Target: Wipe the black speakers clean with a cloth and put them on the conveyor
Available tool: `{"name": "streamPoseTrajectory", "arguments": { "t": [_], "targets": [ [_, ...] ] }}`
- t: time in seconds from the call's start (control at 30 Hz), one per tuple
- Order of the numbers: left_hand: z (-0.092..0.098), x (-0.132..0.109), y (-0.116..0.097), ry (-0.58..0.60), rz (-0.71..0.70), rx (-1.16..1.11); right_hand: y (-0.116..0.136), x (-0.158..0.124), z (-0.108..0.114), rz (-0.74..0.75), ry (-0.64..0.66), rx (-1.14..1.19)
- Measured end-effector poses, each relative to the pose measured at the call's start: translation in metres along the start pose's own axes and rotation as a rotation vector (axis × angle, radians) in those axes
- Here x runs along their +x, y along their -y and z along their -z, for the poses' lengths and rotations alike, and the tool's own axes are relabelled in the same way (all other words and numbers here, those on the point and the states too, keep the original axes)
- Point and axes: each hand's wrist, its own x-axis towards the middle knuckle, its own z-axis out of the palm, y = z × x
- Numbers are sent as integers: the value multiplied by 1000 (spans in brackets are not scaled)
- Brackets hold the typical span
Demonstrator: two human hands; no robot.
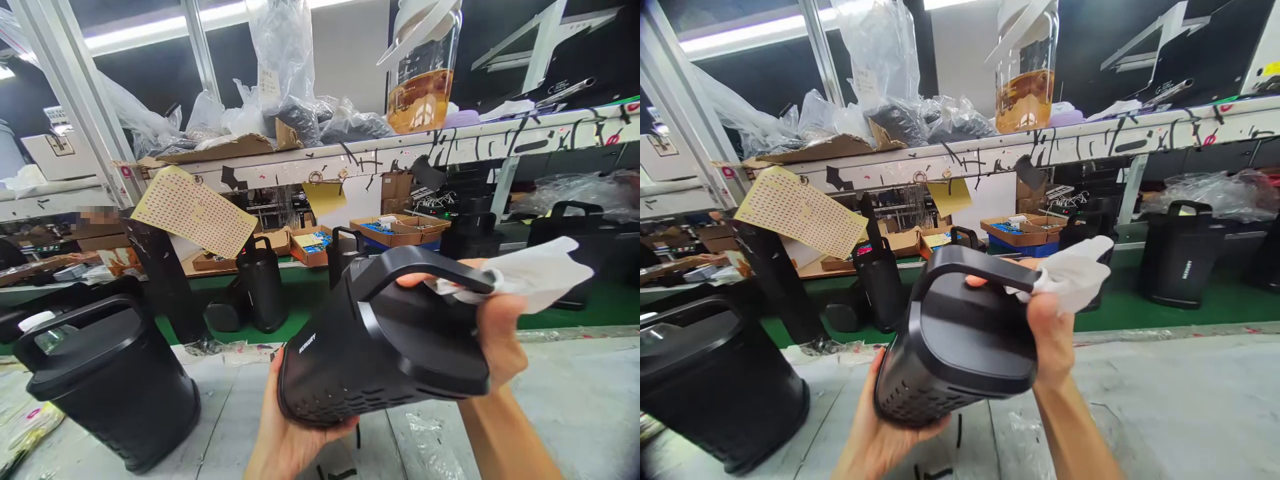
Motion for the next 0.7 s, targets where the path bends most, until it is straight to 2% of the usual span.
{"name": "streamPoseTrajectory", "arguments": {
  "t": [0.07,0.13,0.27,0.33,0.53,0.63,0.7],
  "targets": [
    [4,1,0,114,15,50,4,-1,-6,-22,-50,100],
    [8,2,-1,186,-31,82,6,2,-9,-79,-155,145],
    [15,0,-1,272,-189,159,0,11,-9,-299,-421,246],
    [20,-1,-1,302,-255,201,-5,15,-7,-365,-487,292],
    [41,2,3,270,-558,208,-9,17,-7,-405,-480,363],
    [44,3,5,250,-563,184,0,12,-12,-389,-383,303],
    [39,2,7,286,-526,165,7,10,-15,-364,-289,272]
  ]
}}
